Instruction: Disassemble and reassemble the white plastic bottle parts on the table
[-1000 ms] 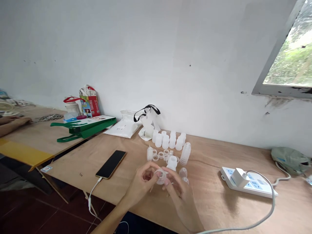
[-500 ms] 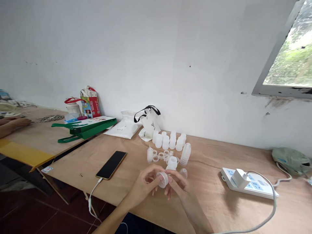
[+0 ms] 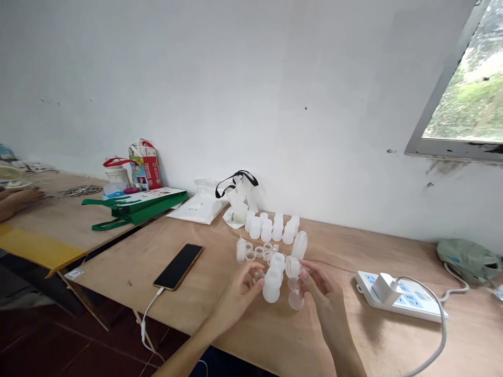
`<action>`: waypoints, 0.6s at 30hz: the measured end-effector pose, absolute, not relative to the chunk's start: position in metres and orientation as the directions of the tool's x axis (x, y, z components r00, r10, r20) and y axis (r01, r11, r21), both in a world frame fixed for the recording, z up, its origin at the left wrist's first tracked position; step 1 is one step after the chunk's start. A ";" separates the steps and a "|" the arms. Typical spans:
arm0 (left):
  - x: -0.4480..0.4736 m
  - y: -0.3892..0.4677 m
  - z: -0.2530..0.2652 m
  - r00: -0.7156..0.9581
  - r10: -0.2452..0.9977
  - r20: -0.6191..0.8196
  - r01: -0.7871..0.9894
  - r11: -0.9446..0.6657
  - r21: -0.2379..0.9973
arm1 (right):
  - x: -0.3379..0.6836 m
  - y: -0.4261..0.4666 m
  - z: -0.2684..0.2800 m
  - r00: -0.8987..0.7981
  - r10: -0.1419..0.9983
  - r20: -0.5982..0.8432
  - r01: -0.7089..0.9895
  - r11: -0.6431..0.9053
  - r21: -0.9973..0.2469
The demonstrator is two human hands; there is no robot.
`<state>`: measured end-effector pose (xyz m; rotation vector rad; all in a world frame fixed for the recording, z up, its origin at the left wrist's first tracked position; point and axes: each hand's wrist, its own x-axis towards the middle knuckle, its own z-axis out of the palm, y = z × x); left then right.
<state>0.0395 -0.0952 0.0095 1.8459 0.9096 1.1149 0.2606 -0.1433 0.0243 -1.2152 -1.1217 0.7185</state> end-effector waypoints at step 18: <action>0.067 -0.099 -0.032 0.480 0.870 0.114 0.312 -0.290 0.905 | 0.258 -0.138 0.020 0.107 0.948 0.299 0.547 0.195 -0.814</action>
